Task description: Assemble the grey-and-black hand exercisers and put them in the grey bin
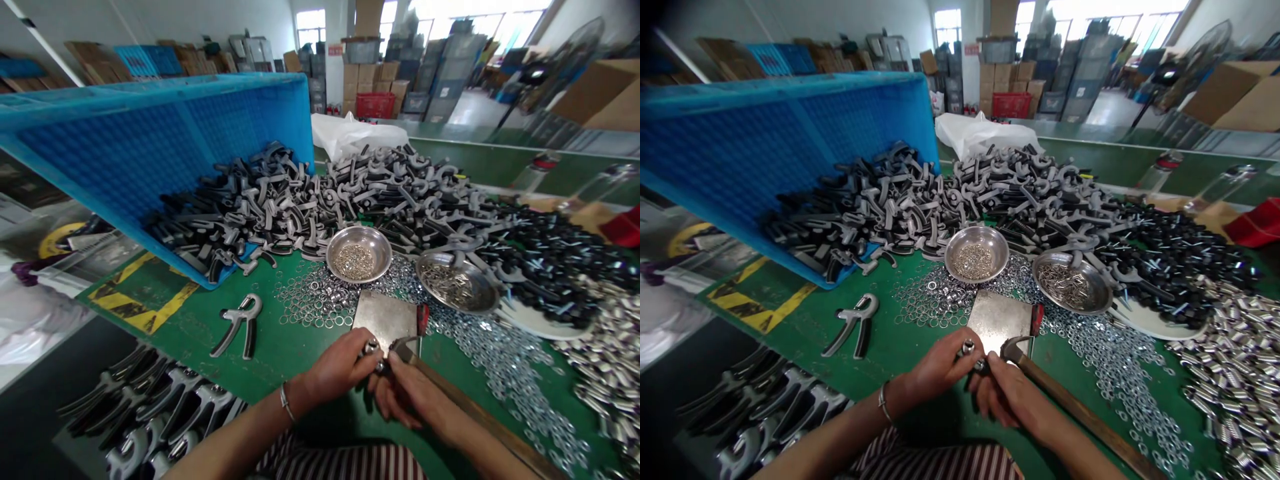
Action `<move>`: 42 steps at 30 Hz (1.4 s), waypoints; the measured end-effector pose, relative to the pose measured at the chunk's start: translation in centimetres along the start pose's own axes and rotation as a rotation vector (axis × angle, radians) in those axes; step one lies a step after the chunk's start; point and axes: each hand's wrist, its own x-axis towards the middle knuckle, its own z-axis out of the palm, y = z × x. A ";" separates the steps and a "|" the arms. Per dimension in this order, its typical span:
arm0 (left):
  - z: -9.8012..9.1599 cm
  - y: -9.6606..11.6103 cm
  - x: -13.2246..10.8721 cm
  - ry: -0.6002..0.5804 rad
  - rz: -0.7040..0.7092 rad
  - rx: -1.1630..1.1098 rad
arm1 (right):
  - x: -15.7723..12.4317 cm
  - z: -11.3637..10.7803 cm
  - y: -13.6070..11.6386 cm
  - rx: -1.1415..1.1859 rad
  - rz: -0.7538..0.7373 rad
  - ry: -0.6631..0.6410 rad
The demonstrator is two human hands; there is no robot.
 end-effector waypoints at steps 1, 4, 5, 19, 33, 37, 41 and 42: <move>0.1 -0.1 0.1 0.040 -0.058 -0.014 | 0.0 -0.1 -0.2 -0.071 -0.070 0.123; 0.6 -0.5 0.2 0.156 -0.093 -0.078 | 0.0 -0.1 -0.6 -0.078 -0.130 0.309; 0.7 -0.6 0.2 0.155 -0.033 -0.068 | 0.0 -0.1 -0.6 0.009 -0.061 0.226; 0.6 -0.3 -0.2 0.138 0.148 0.071 | -0.3 0.3 -1.0 0.073 -0.045 0.017; 3.0 0.4 15.4 -0.277 0.350 0.912 | -6.5 -4.9 9.1 -0.671 -0.150 0.513; 6.5 2.9 21.4 -0.290 0.368 0.969 | -7.0 -4.7 10.3 -0.468 -0.103 0.586; 9.4 2.8 26.0 -0.393 0.259 1.005 | -9.3 -5.3 11.4 -0.305 0.053 0.713; 9.8 2.6 26.6 -0.410 0.244 1.000 | -10.1 -5.5 11.7 -0.265 0.106 0.734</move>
